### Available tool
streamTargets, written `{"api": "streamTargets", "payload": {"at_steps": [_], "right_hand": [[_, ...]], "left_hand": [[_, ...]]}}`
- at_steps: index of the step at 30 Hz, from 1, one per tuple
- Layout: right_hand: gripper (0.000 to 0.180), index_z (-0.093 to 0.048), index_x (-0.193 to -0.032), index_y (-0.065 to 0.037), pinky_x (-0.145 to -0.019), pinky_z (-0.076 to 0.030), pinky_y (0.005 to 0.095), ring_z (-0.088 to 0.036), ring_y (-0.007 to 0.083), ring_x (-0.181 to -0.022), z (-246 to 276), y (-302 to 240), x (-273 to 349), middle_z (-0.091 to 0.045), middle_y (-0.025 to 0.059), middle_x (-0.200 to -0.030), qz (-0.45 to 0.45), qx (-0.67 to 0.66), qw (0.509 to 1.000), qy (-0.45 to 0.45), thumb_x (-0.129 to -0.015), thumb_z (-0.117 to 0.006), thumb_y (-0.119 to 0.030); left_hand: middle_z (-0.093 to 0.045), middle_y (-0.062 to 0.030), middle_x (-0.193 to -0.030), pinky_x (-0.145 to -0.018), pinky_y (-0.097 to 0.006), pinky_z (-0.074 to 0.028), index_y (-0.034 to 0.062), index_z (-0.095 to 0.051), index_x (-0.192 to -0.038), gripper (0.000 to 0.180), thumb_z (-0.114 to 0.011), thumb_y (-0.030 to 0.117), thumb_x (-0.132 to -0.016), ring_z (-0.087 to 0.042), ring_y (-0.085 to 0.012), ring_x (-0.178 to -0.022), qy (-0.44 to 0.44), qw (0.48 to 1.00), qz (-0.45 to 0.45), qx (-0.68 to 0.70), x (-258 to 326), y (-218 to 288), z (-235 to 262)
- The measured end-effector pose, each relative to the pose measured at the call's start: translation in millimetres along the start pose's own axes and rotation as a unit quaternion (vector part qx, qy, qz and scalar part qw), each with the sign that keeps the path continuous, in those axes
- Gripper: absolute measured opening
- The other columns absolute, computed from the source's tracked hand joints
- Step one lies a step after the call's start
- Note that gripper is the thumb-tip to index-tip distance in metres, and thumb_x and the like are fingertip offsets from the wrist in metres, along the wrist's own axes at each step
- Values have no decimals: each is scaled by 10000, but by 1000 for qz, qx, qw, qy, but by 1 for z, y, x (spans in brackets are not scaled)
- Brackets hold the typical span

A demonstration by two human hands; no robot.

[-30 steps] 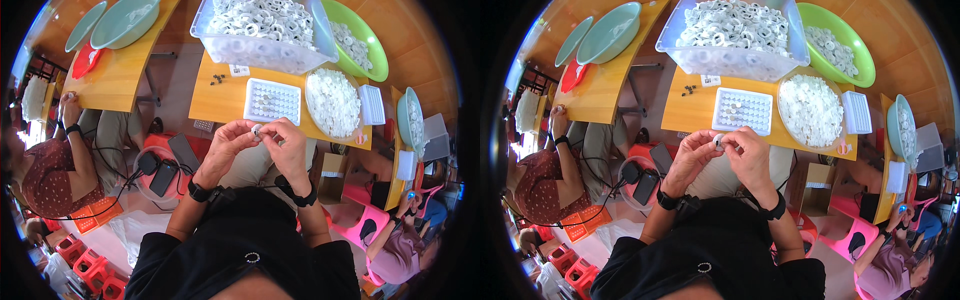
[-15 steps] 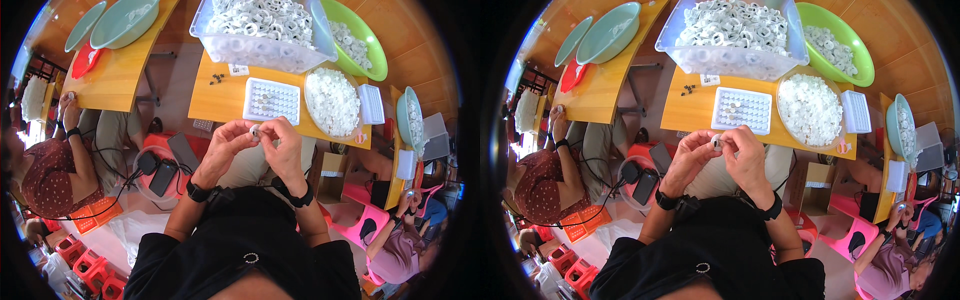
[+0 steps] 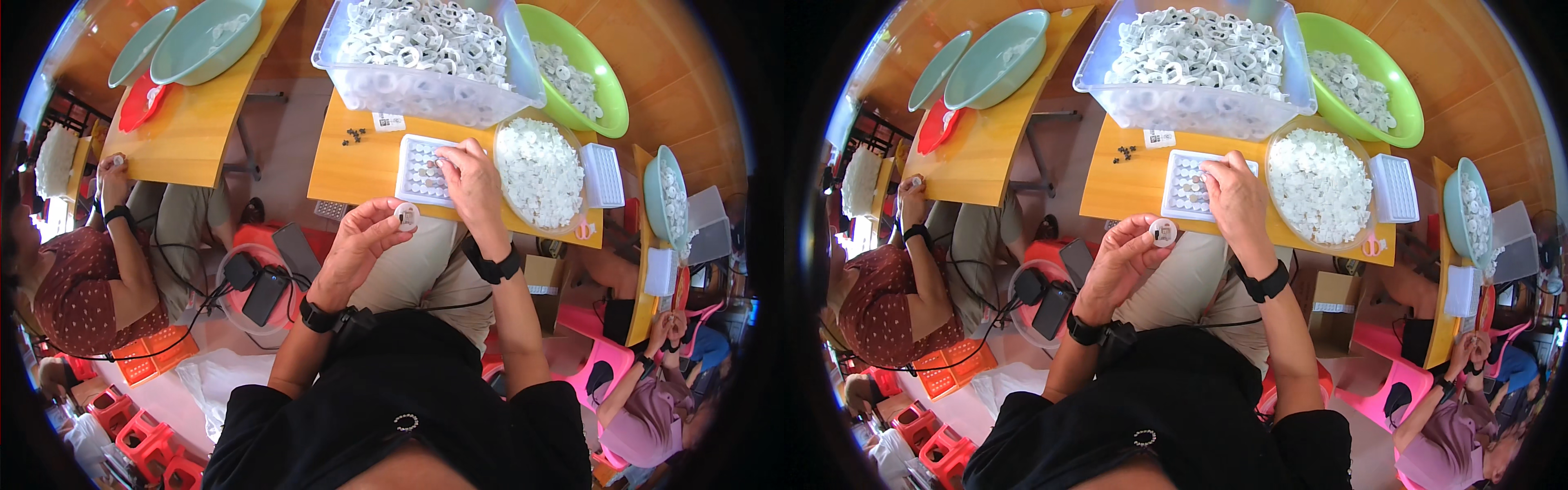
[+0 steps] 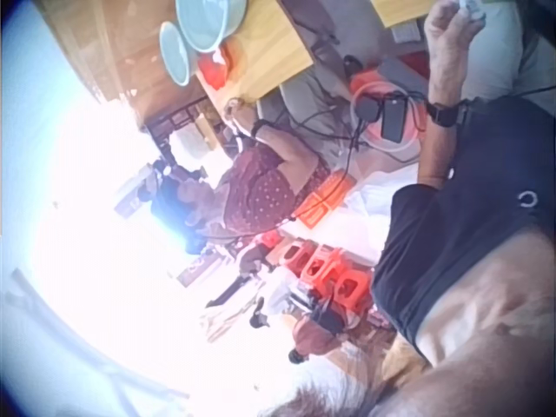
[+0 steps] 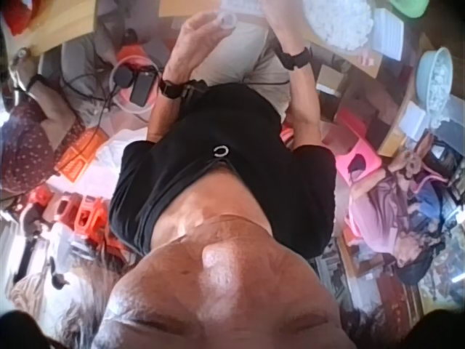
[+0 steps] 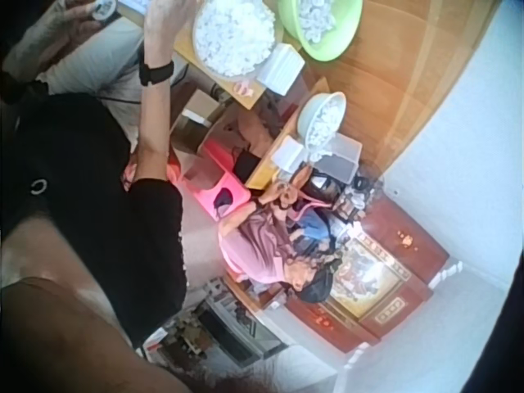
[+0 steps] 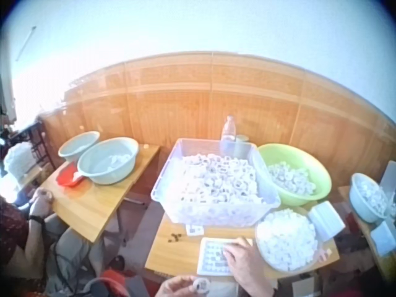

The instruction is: The person picks up a white plastic housing and a metal component, presses them together, and then trims the assembly with pink shears. They then place the finished unit into a white tray and retrieve another housing from a large bin.

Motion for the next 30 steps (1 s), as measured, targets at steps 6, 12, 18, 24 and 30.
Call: {"api": "streamTargets", "payload": {"at_steps": [6, 12, 18, 24, 30], "right_hand": [[46, -583, -811, -51, -596, -450, 369, -573, 274, -703, -4, -1, 0, -541, 80, -798, 30, 26, 999, -10, -776, -607, -69], [50, -552, -798, -30, -572, -433, 353, -557, 281, -673, 13, -30, 18, -540, 104, -769, -15, -142, 990, -19, -773, -590, -9], [142, -572, -830, -6, -585, -452, 338, -563, 274, -680, 13, -56, 43, -551, 112, -770, 34, -168, 985, 8, -713, -632, 47], [166, -581, -844, -5, -580, -453, 329, -562, 262, -686, 14, -61, 49, -549, 96, -761, 66, -143, 987, 2, -700, -634, 59], [190, -586, -855, -9, -567, -459, 304, -579, 240, -666, 15, -58, 50, -557, 94, -766, 3, -239, 971, -17, -694, -625, 83]], "left_hand": [[-626, -82, -999, -809, -293, -523, 24, -577, -1070, 225, -596, 66, -850, -622, -183, -896, 12, 1000, 4, 16, 1, 0, 3], [-623, -78, -998, -806, -289, -523, 25, -579, -1056, 206, -589, 56, -853, -623, -178, -892, 23, 999, 12, 22, 0, -1, 5], [-600, -82, -1030, -814, -284, -534, 4, -561, -1068, 213, -557, 5, -856, -614, -167, -916, -4, 999, 3, 52, -2, -2, 1], [-617, -55, -994, -804, -266, -519, 26, -574, -1047, 189, -575, 39, -858, -602, -122, -894, 3, 1000, -7, 31, -1, 0, -4], [-619, -51, -989, -809, -268, -513, 34, -576, -1053, 194, -578, 46, -859, -602, -119, -893, -1, 1000, -12, 8, 2, 0, -4]]}}
Point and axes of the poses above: each hand's wrist, its own x-axis away from the middle knuckle, its own z-axis out of the back of the hand, y = z × x, the point moved 3 cm from there along -x, towards the middle knuckle
